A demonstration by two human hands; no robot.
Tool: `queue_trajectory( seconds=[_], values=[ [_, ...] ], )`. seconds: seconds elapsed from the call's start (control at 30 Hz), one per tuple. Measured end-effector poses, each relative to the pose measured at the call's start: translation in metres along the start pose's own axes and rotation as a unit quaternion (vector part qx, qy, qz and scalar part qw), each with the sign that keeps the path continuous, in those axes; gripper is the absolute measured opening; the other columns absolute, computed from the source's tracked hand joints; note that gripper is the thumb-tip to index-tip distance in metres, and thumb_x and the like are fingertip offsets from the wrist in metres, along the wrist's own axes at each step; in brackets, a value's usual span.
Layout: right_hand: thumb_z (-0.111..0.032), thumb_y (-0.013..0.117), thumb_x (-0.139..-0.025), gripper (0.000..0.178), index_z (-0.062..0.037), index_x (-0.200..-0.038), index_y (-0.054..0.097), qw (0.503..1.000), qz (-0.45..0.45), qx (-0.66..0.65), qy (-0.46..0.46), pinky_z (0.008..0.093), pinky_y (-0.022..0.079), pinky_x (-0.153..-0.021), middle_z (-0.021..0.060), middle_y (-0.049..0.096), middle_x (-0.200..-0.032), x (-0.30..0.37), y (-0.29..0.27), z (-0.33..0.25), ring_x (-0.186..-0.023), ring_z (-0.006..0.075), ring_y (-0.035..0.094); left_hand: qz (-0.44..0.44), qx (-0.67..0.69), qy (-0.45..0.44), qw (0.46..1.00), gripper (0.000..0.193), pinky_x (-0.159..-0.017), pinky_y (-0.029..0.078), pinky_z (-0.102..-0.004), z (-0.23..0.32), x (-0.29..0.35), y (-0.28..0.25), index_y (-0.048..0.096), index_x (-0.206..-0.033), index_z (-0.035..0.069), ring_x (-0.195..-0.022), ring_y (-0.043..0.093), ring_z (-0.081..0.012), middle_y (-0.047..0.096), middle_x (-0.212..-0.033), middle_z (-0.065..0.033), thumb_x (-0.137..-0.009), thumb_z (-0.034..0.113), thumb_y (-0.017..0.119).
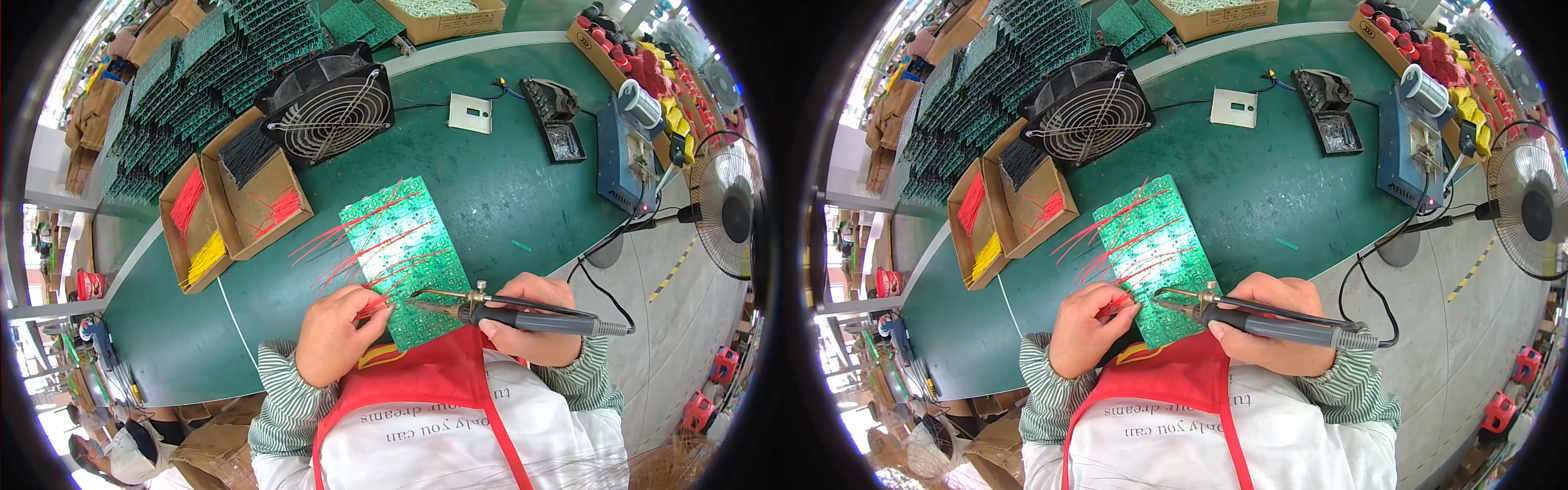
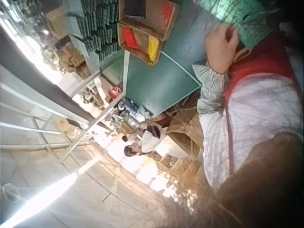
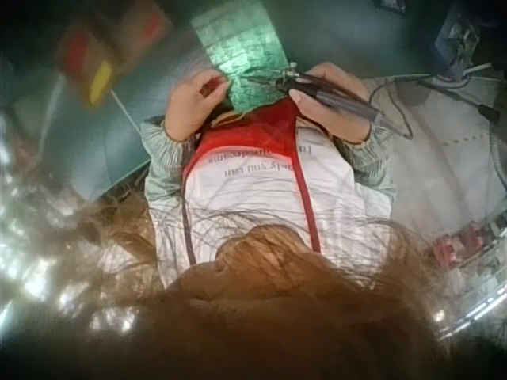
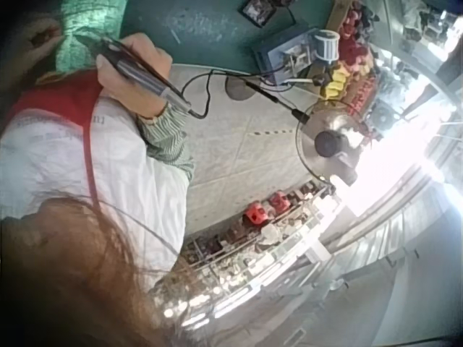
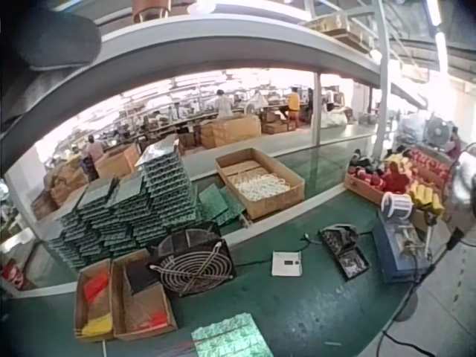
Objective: The person places a stack of circuit boards on the desk and solders red, yellow, and black wires onto them using a soldering iron.
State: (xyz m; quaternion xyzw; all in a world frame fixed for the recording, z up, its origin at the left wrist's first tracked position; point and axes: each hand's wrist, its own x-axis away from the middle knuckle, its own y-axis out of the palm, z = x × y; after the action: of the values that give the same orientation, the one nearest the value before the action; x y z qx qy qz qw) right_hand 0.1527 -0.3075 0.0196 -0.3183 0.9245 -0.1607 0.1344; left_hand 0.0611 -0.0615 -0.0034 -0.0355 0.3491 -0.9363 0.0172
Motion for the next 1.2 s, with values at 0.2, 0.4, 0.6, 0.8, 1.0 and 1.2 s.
queue_trajectory(
  seconds=[0.2, 0.4, 0.6, 0.8, 1.0, 1.2],
  values=[
    [-0.012, 0.074, -0.073, 0.019, -0.0048, -0.08, 0.057, 1.0, 0.022, 0.006, -0.003, 0.0247, 0.046, -0.05, 0.0031, 0.062, -0.063, 0.006, -0.006, 0.001, -0.051, 0.0126, 0.06, 0.19, -0.213, -0.027, 0.958, 0.009, -0.06, 0.049, -0.0353, 0.001, 0.008, -0.042, 0.064, -0.084, 0.003, -0.068, 0.06, -0.0276, 0.06, -0.077, -0.0111, -0.079, 0.009, 0.068],
    [-0.013, 0.074, -0.073, 0.02, -0.0046, -0.081, 0.057, 0.999, 0.017, 0.011, 0.035, 0.0236, 0.046, -0.05, 0.0038, 0.063, -0.063, 0.014, -0.015, 0.003, -0.051, 0.0111, 0.06, 0.067, -0.072, 0.064, 0.993, 0.007, -0.061, 0.048, -0.0323, 0.025, 0.003, -0.011, 0.064, -0.082, 0.001, -0.068, 0.06, -0.0243, 0.06, -0.078, -0.0104, -0.078, 0.006, 0.068],
    [-0.015, 0.074, -0.074, 0.021, -0.0045, -0.081, 0.057, 0.999, 0.021, 0.004, 0.042, 0.0237, 0.045, -0.049, 0.0038, 0.063, -0.063, 0.015, -0.015, 0.004, -0.051, 0.011, 0.059, 0.022, -0.028, 0.031, 0.999, 0.011, -0.052, 0.043, -0.0309, 0.015, -0.009, 0.015, 0.063, -0.081, 0.002, -0.059, 0.055, -0.0209, 0.058, -0.075, -0.0087, -0.077, 0.009, 0.07],
    [-0.014, 0.074, -0.073, 0.021, -0.0049, -0.082, 0.057, 0.999, 0.023, 0.006, 0.029, 0.0242, 0.045, -0.049, 0.0036, 0.062, -0.064, 0.011, -0.011, 0.008, -0.051, 0.0108, 0.059, 0.014, -0.028, 0.038, 0.999, 0.012, -0.051, 0.042, -0.032, 0.014, -0.013, 0.017, 0.062, -0.079, 0.002, -0.057, 0.053, -0.0211, 0.056, -0.073, -0.0079, -0.077, 0.01, 0.07],
    [-0.013, 0.074, -0.073, 0.02, -0.0051, -0.081, 0.057, 1.0, 0.021, -0.003, 0.02, 0.0243, 0.044, -0.048, 0.0033, 0.062, -0.063, 0.009, -0.01, 0.01, -0.051, 0.0112, 0.059, 0.018, -0.03, 0.045, 0.998, 0.011, -0.052, 0.041, -0.0326, 0.014, -0.014, 0.018, 0.062, -0.079, 0.002, -0.057, 0.052, -0.0216, 0.056, -0.073, -0.0081, -0.076, 0.009, 0.07],
    [-0.013, 0.074, -0.073, 0.02, -0.0048, -0.08, 0.057, 0.998, 0.023, -0.023, 0.059, 0.0237, 0.044, -0.048, 0.0033, 0.062, -0.062, 0.01, -0.018, 0.005, -0.05, 0.0102, 0.058, 0.007, -0.031, 0.038, 0.999, 0.01, -0.052, 0.041, -0.0322, 0.015, -0.015, 0.015, 0.062, -0.078, 0.002, -0.057, 0.052, -0.0215, 0.056, -0.073, -0.0076, -0.076, 0.008, 0.07]
  ],
)
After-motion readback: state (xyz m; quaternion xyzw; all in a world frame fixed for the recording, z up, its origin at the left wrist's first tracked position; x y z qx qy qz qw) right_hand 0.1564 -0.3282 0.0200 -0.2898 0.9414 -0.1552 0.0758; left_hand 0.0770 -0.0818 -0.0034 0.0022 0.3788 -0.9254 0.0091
